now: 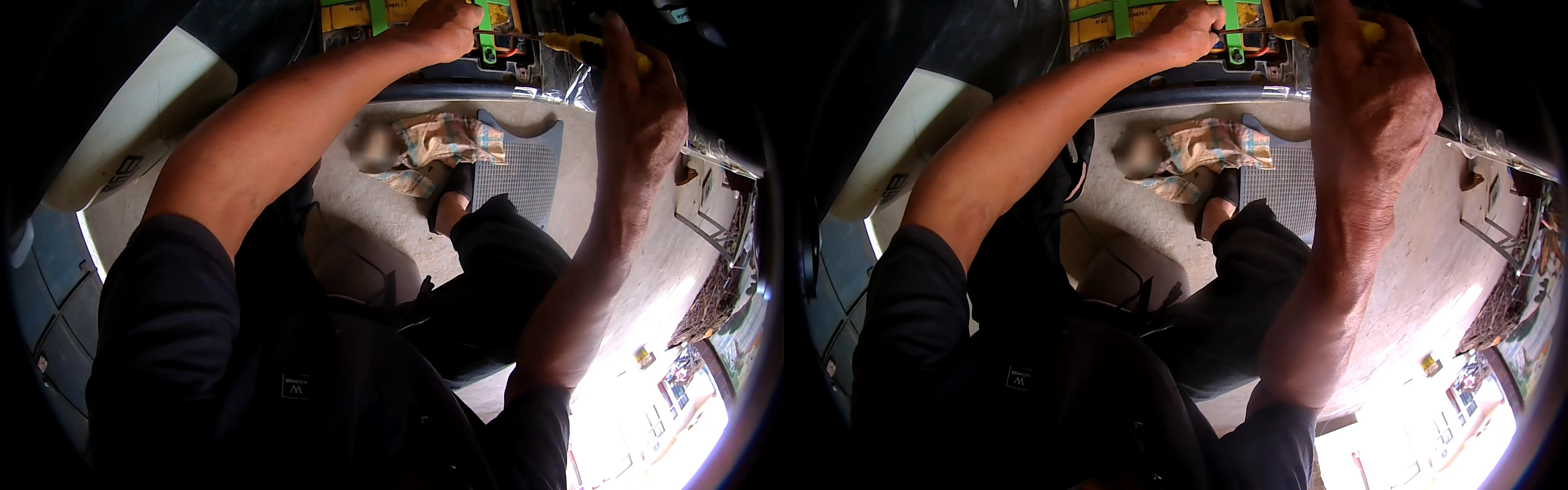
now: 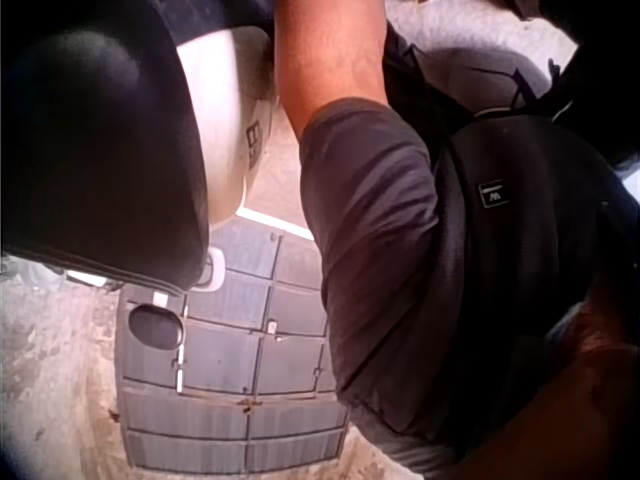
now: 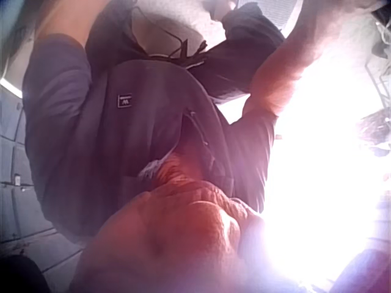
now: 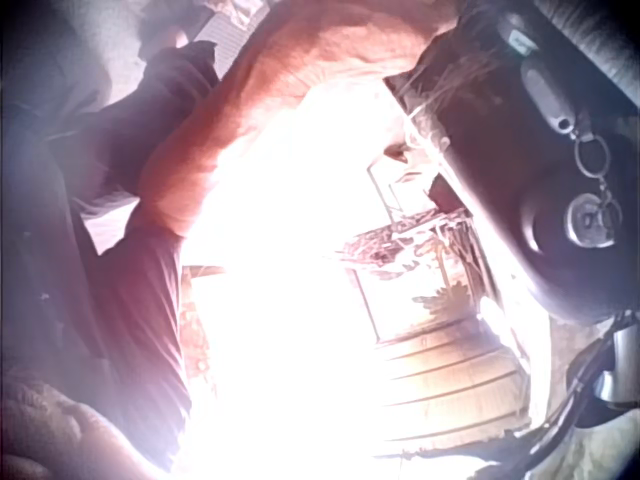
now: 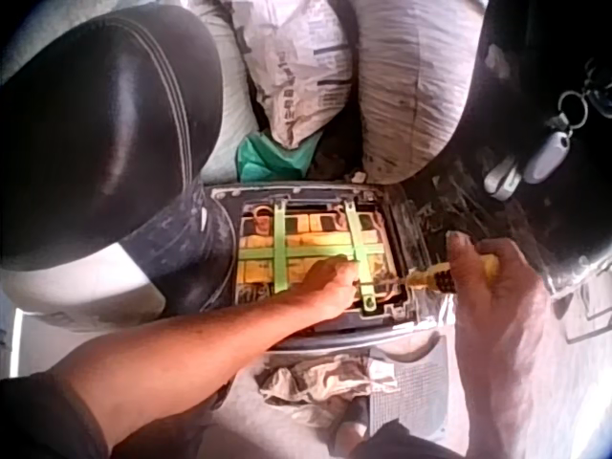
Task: The person uses a yellow screwdriver to tighten screws on the terminals of a yellow battery pack secured with green straps. The person works on the battery terminals, adjusting the connections while the battery remains in its compartment.
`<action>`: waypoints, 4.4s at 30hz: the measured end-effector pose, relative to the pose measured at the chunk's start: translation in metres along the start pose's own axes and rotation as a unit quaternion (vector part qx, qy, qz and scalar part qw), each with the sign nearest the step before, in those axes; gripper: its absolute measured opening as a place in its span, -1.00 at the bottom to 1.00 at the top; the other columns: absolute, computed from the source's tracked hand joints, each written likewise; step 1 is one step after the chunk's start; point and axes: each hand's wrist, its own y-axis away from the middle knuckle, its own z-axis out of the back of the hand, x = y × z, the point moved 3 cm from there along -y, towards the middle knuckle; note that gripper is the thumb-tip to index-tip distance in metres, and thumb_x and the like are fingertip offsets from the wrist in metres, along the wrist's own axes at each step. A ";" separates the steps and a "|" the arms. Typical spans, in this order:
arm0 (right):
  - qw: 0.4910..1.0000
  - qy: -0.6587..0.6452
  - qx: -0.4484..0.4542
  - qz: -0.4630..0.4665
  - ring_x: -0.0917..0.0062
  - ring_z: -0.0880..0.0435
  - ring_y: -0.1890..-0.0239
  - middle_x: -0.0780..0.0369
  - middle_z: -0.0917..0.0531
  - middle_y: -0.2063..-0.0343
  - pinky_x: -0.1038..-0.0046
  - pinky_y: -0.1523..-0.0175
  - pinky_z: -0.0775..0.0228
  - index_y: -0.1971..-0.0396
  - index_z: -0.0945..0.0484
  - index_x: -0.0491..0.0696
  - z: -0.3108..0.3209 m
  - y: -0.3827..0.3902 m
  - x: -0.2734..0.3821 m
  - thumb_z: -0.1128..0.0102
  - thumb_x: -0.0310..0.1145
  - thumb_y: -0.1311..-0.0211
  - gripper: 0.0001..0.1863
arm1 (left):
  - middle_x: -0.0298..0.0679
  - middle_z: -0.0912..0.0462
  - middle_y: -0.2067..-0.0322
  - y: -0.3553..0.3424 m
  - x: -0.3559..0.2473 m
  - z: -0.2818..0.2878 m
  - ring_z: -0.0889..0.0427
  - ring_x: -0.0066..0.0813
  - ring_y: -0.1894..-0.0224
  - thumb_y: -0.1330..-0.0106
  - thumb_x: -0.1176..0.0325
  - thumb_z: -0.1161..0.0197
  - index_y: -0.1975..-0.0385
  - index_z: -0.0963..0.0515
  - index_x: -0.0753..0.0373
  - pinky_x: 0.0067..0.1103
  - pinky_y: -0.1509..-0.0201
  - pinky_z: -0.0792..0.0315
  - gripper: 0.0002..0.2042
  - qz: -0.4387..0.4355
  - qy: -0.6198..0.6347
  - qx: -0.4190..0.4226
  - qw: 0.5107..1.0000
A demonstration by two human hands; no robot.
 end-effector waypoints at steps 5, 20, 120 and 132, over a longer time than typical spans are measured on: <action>0.978 -0.186 -0.021 0.087 0.47 -0.73 0.26 0.16 -0.65 0.16 0.54 0.28 -0.66 0.18 -0.66 0.11 -0.002 0.009 0.018 -0.25 -0.29 -0.26 -0.84 | 0.15 -0.60 0.32 0.001 -0.003 0.004 -0.59 0.10 0.19 -0.06 0.46 -0.09 0.36 -0.56 0.32 -0.22 0.11 -0.46 -0.82 0.005 0.001 0.001 1.000; 0.977 0.082 -0.060 0.189 0.43 -0.74 0.25 0.17 -0.67 0.18 0.54 0.29 -0.65 0.07 -0.62 0.16 -0.004 0.005 -0.002 -0.22 -0.15 -0.28 -0.74 | 0.13 -0.60 0.29 0.000 -0.003 0.004 -0.59 0.09 0.19 -0.10 0.45 -0.08 0.35 -0.57 0.32 -0.23 0.11 -0.46 -0.82 0.007 -0.010 0.007 1.000; 0.974 -0.219 -0.019 -0.049 0.19 -0.67 0.39 -0.01 -0.61 0.37 0.27 0.34 -0.53 0.15 -0.47 -0.19 0.006 0.011 0.033 -0.30 -0.27 -0.08 -0.60 | -0.15 -0.58 0.37 -0.005 0.020 -0.015 -0.59 -0.24 0.24 -0.27 0.40 -0.15 0.16 -0.50 0.29 -0.43 0.14 -0.45 -0.81 0.114 0.344 0.048 0.931; 0.968 -0.213 0.010 -0.130 0.17 -0.66 0.42 -0.02 -0.59 0.45 0.28 0.41 -0.49 0.13 -0.40 -0.28 0.011 0.007 0.021 -0.30 -0.07 -0.12 -0.43 | -0.14 -0.56 0.40 0.002 -0.006 0.003 -0.58 -0.20 0.30 -0.15 0.48 -0.25 0.30 -0.47 0.25 -0.39 0.19 -0.43 -0.85 0.018 0.013 0.054 0.998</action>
